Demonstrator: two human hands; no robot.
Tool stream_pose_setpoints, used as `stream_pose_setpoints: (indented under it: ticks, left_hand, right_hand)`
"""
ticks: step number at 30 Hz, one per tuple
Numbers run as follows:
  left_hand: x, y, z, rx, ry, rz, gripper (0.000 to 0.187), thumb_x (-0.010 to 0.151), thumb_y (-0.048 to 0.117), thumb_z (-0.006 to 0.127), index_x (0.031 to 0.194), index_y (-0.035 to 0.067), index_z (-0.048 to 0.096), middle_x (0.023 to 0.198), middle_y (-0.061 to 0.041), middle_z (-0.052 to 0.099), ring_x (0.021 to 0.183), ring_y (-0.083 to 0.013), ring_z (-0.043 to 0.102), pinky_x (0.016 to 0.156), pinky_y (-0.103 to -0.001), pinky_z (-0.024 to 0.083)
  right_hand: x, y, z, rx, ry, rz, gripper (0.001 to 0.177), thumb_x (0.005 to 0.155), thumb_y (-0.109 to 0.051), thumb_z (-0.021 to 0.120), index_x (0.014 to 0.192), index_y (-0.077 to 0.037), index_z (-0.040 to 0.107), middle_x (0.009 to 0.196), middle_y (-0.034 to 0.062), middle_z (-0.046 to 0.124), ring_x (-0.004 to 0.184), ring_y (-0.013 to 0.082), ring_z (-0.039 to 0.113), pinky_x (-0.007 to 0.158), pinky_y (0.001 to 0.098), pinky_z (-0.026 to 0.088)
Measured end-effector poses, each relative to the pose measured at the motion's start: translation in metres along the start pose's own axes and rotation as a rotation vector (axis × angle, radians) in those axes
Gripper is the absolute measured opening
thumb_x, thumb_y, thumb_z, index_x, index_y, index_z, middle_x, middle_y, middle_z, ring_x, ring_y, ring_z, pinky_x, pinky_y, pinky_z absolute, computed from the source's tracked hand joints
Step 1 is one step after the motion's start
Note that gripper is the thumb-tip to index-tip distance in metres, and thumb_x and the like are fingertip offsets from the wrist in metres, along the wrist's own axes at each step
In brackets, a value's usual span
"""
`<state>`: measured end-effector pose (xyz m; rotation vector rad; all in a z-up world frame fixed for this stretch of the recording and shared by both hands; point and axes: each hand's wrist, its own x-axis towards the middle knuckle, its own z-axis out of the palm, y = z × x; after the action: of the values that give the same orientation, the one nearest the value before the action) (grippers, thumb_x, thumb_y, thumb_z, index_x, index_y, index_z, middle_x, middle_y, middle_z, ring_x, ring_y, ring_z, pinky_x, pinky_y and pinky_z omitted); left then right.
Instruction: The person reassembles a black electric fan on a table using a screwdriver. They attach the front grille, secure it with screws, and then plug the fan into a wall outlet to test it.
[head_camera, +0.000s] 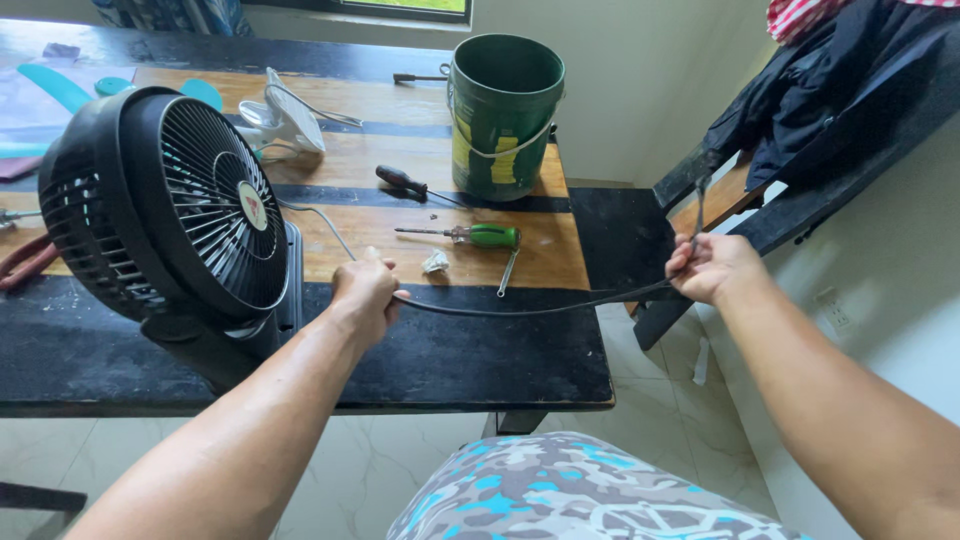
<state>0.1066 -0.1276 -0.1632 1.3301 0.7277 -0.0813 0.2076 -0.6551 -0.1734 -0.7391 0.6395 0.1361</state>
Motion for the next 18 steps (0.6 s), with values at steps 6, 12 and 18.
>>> stream_pose_setpoints:
  ticks: [6,12,18]
  left_hand:
    - [0.001,0.0,-0.022,0.076,0.191,-0.051,0.031,0.105,0.042,0.051,0.098,0.014,0.064,0.081,-0.015,0.069,0.052,-0.0207,0.055,0.042,-0.035,0.038]
    - [-0.004,-0.004,-0.023,0.145,0.293,-0.02,0.038,0.105,0.042,0.055,0.102,0.004,0.061,0.079,-0.016,0.069,0.053,-0.0218,0.059,0.044,-0.035,0.044]
    - [0.012,-0.019,-0.036,0.143,0.346,-0.021,0.047,0.104,0.042,0.058,0.105,-0.005,0.059,0.077,-0.017,0.069,0.054,-0.0229,0.063,0.046,-0.034,0.049]
  right_hand:
    - [-0.038,-0.027,0.005,-0.177,-0.003,-0.248,0.023,0.11,-0.039,0.048,0.106,-0.019,0.059,0.085,0.0016,0.066,0.062,0.0124,0.052,0.058,0.0292,0.044]
    - [-0.092,-0.03,0.032,-0.274,-0.193,-0.448,0.024,0.112,-0.04,0.045,0.115,-0.023,0.062,0.088,0.0038,0.07,0.068,0.0151,0.055,0.065,0.0327,0.046]
    - [-0.132,-0.04,0.051,-0.173,-0.341,-0.484,0.02,0.115,-0.029,0.043,0.117,-0.017,0.059,0.108,0.0112,0.077,0.088,0.0224,0.065,0.085,0.0376,0.053]
